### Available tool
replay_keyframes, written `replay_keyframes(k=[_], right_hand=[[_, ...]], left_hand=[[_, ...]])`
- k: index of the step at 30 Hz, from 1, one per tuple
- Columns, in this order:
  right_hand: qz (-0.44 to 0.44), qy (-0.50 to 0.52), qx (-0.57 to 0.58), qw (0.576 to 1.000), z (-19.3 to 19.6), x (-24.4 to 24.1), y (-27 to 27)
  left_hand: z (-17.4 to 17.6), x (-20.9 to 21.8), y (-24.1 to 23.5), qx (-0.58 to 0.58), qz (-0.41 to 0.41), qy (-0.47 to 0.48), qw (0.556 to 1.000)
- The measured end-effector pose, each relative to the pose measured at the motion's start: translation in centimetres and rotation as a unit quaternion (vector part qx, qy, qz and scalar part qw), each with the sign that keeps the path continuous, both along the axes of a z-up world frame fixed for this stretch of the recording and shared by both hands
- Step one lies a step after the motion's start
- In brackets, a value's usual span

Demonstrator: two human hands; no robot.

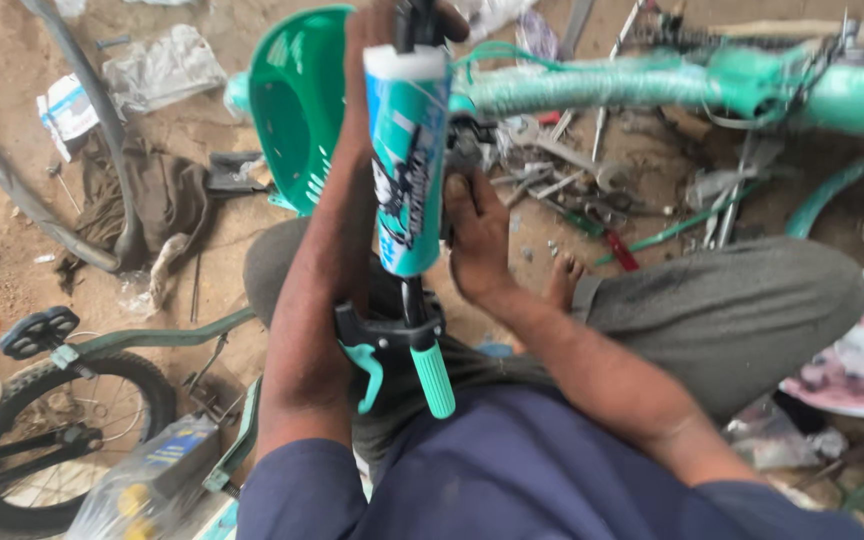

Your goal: The person attaches a teal plastic basket to the front of a bicycle using a wrench to tighten the bolts. They then adjust the handlebars and tighten the stem bolts with a screwdriver.

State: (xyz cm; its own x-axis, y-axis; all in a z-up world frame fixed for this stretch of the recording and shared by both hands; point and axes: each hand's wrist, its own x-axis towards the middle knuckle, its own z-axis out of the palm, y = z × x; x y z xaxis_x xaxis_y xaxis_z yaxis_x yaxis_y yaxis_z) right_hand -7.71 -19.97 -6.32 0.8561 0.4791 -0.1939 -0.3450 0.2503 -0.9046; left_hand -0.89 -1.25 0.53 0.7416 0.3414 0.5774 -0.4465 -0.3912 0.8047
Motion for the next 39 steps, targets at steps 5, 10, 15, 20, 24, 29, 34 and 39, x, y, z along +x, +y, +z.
replay_keyframes(k=[5, 10, 15, 20, 24, 29, 34, 39], right_hand=[[0.147, -0.259, -0.184, 0.937, 3.6, 6.7, -3.5], [0.377, -0.467, -0.511, 0.615, 9.9, 15.1, -2.2], [0.427, -0.451, -0.518, 0.588, 12.2, 16.2, -0.7], [0.258, -0.125, -0.278, 0.917, 6.8, 7.8, -0.7], [0.011, -0.102, -0.073, 0.992, 3.0, 1.4, 0.9], [0.188, -0.232, -0.245, 0.923, 5.8, 5.9, -3.0], [0.352, -0.483, -0.444, 0.668, 9.5, 13.5, -3.0], [0.441, -0.415, -0.547, 0.577, 11.0, 15.6, -0.5]], left_hand=[[0.8, 0.4, 0.4, -0.214, -0.03, 0.183, 0.959], [0.4, 0.0, 1.0, -0.231, -0.078, 0.149, 0.958], [0.0, 0.6, 0.9, -0.174, -0.056, 0.127, 0.975], [-0.8, 0.5, 0.7, -0.198, -0.017, 0.124, 0.972], [-0.8, 0.5, 0.6, -0.231, -0.046, 0.125, 0.964], [-0.3, -0.2, 1.0, -0.266, -0.127, 0.055, 0.954], [-1.2, -1.0, 1.8, -0.226, -0.181, -0.012, 0.957], [-2.4, -1.2, 1.1, -0.256, -0.152, 0.014, 0.955]])
